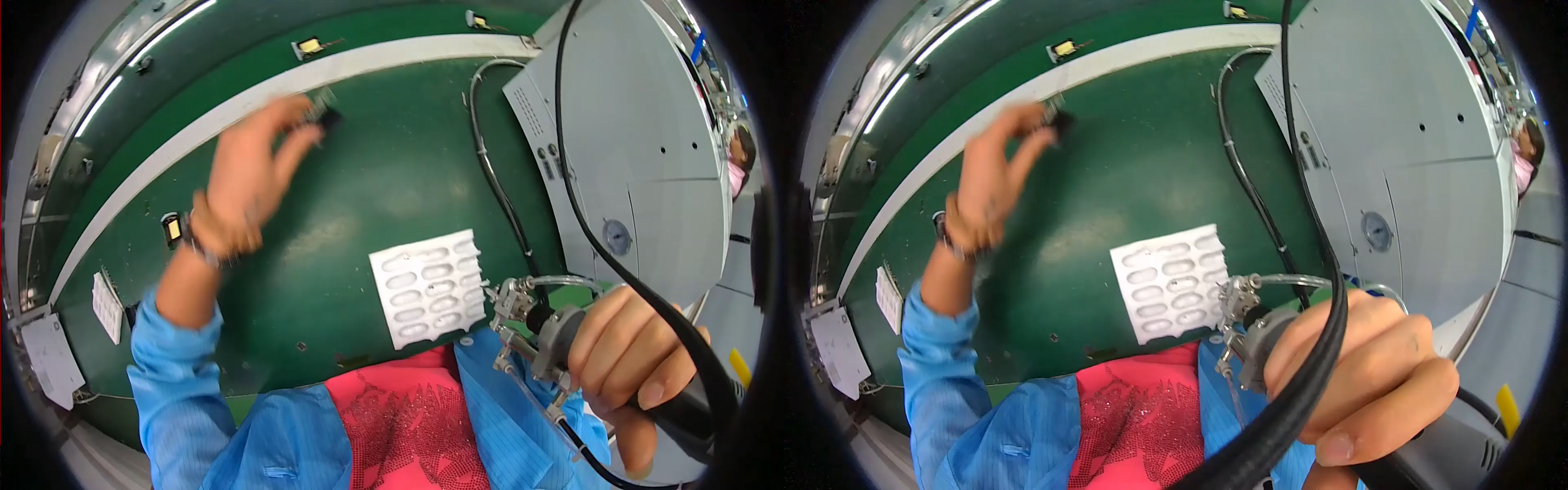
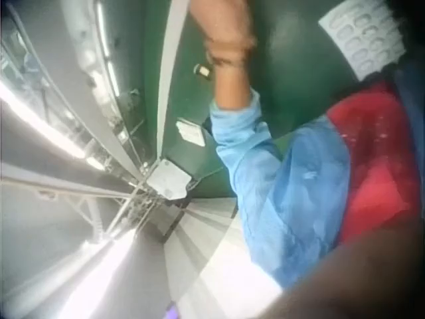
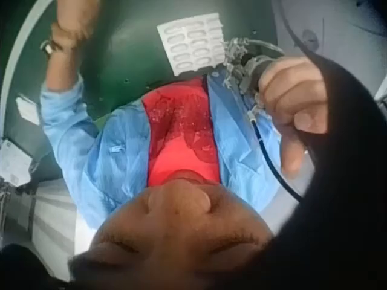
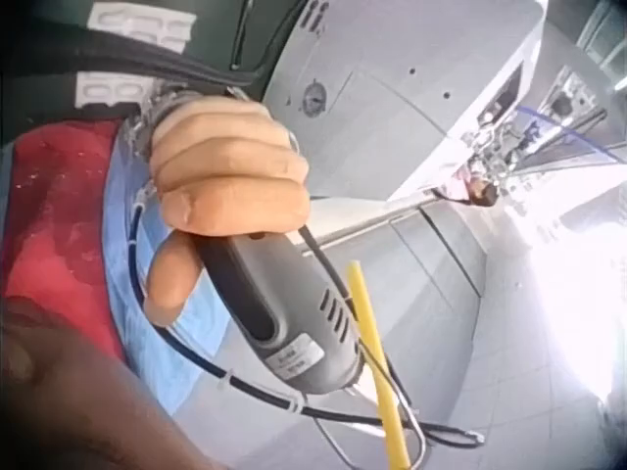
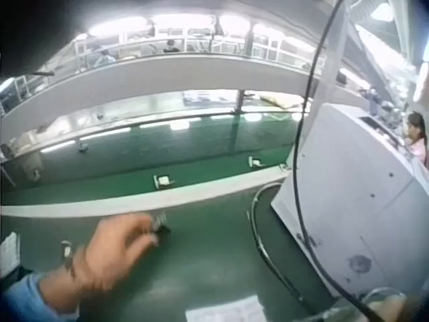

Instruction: The person assembles small circuit boards into plastic housings using an electric screwdriver.

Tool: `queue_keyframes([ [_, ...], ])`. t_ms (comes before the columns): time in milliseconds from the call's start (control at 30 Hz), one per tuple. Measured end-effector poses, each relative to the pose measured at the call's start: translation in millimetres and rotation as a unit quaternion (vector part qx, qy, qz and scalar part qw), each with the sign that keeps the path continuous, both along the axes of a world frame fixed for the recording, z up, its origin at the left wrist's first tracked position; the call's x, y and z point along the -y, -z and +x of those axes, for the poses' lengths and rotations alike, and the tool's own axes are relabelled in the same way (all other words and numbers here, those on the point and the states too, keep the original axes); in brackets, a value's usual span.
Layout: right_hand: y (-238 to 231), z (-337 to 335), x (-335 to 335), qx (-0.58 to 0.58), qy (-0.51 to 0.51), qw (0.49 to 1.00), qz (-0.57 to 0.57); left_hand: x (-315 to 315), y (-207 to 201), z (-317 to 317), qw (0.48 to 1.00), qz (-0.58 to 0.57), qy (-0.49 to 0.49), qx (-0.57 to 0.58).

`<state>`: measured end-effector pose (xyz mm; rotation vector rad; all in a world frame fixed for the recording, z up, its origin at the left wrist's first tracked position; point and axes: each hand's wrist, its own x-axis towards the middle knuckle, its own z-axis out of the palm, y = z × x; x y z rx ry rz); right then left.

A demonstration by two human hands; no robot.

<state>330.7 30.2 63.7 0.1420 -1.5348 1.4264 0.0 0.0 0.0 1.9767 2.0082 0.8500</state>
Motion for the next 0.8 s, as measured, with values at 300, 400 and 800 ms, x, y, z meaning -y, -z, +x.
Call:
queue_keyframes([
  [300, -15, 7, -7, 0.036, -0.015, 0.999, 0.006, 54, 45, 135, 0.985, 0.09, 0.108, 0.099],
  [400, -16, 2, -8, 0.041, -0.006, 0.999, 0.008, 51, 62, 148, 0.983, 0.093, 0.1, 0.124],
  [800, 1, -34, -16, 0.043, -0.012, 0.999, 0.008, 55, 80, 144, 0.965, 0.099, 0.029, 0.241],
])
